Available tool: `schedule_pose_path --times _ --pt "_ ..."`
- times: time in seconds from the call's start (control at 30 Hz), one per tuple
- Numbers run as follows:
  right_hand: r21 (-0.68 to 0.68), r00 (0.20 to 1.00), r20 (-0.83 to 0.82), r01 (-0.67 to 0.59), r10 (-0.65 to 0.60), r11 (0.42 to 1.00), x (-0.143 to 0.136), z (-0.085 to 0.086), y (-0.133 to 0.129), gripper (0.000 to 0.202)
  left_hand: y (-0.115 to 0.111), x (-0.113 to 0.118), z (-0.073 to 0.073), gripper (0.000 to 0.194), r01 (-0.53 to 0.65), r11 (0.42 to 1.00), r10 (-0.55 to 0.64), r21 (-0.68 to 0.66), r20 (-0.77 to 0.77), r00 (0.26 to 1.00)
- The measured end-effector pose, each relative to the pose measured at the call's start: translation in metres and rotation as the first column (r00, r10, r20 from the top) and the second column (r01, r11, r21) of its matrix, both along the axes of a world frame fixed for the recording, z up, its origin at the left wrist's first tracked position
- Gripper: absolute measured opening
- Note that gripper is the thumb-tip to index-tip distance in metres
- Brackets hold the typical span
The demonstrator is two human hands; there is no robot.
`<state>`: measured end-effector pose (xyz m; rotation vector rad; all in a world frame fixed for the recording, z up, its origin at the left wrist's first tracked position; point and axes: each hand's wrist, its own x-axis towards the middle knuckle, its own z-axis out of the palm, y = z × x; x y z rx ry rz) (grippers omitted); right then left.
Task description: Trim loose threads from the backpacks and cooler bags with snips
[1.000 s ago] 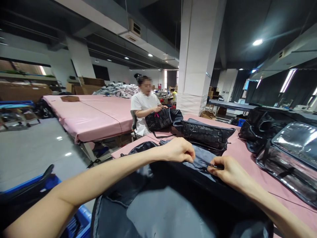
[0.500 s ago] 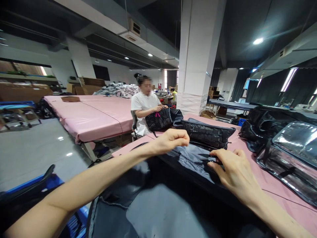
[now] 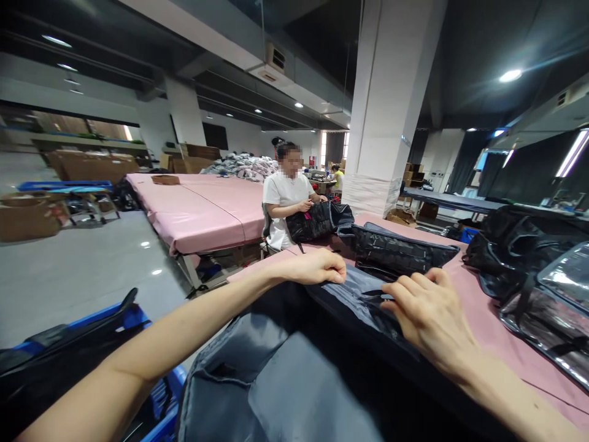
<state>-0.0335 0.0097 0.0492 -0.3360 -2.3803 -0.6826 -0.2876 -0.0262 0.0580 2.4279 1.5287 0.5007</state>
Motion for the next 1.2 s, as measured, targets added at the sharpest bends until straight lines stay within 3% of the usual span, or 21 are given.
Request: schedule_pose_path --times 0.3,0.63,0.9,1.0,1.1,1.2 --pt "0.045 0.995 0.085 -0.056 0.052 0.997 -0.015 0.016 0.0 0.015 -0.004 -0.004 0.0 0.012 0.048 0.998 -0.046 -0.041 0.063 0.997" --pt "0.002 0.986 0.15 -0.071 0.07 0.997 -0.024 0.016 0.004 0.017 -0.005 -0.002 -0.002 0.011 0.055 0.998 -0.053 -0.028 0.068 0.996" --pt "-0.206 0.985 0.133 -0.078 0.107 0.975 -0.018 0.016 0.005 0.012 -0.008 -0.003 -0.001 0.012 0.048 0.999 -0.047 -0.011 0.09 0.995" --pt "-0.278 0.992 0.108 -0.033 0.065 0.96 -0.009 0.01 0.007 0.013 -0.011 0.001 -0.005 0.012 0.172 0.985 -0.169 -0.008 0.133 0.977" --pt "-0.387 0.999 0.037 0.009 0.005 0.922 -0.001 0.004 0.01 0.021 -0.012 0.01 -0.011 0.016 0.275 0.961 -0.271 0.014 0.218 0.937" --pt "-0.541 0.999 0.006 0.048 -0.053 0.84 0.002 0.0 0.01 0.028 -0.012 0.015 -0.013 0.009 0.166 0.986 -0.162 0.005 0.258 0.953"
